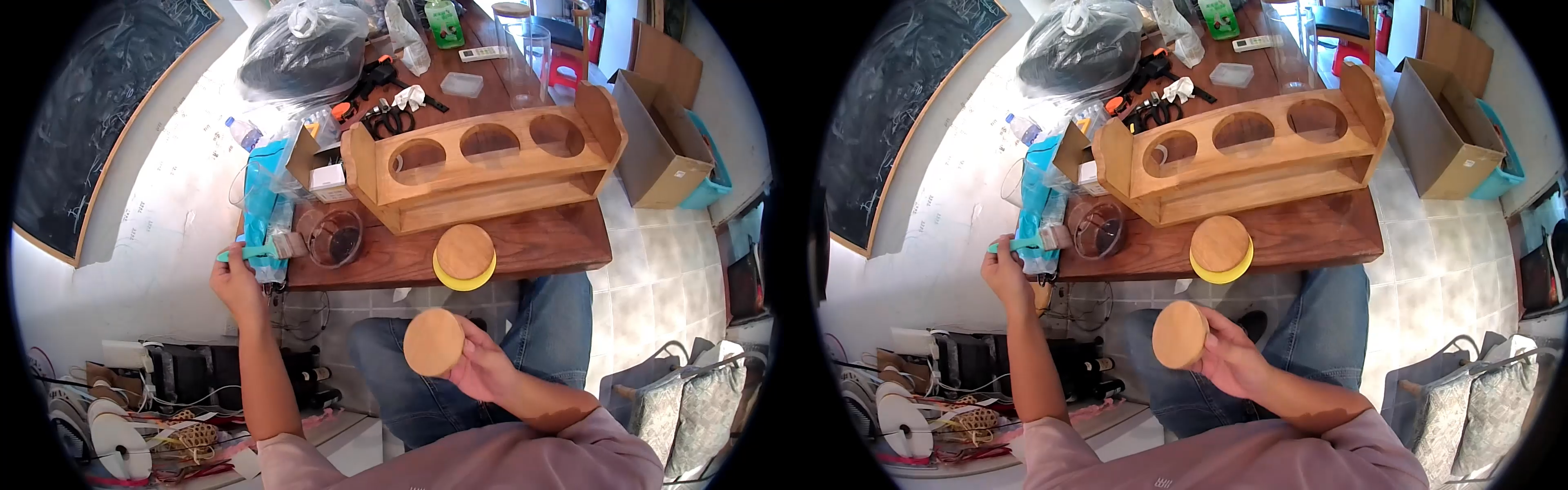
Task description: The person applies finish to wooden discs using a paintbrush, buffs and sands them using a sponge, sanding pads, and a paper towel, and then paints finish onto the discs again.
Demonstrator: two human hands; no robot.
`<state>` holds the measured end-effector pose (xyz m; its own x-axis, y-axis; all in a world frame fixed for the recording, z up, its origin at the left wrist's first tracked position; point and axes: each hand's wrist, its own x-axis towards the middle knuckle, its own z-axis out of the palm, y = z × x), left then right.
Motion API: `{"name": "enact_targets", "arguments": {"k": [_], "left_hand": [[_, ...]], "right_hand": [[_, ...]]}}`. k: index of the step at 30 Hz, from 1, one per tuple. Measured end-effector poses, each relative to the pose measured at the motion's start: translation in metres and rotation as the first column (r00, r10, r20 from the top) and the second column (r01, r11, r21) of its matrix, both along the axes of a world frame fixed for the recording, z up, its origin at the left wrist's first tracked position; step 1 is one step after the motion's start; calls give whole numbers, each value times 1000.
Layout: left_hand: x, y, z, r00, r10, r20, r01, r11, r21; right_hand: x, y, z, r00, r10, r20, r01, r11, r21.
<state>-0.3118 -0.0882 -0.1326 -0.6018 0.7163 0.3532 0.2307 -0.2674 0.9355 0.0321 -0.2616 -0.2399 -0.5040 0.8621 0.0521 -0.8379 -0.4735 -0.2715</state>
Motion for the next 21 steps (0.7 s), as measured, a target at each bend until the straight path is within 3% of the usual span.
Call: {"name": "enact_targets", "arguments": {"k": [4,8,10,11,14,17,21], "left_hand": [[13,-19,22,976,-69,207,57,996,67],[66,-79,23,845,-302,440,289,952,99],[103,-110,18,818,-245,521,273,962,24],[111,-123,13,780,-393,488,432,901,36],[140,-138,-2,758,-429,491,505,863,-25],[142,-136,-12,811,-384,441,440,898,-27],[150,-134,-1,823,-427,376,422,901,99]], "right_hand": [[-13,22,-7,995,35,-96,-36,999,-7],[-19,34,-21,983,57,-172,-43,996,81],[-17,34,-21,987,29,-158,-13,994,105],[-15,33,-23,986,28,-165,-7,992,125],[-3,28,-25,989,9,-150,22,979,204],[17,26,-29,991,-29,-127,61,965,254],[35,24,-36,993,-98,-72,114,957,267]]}}
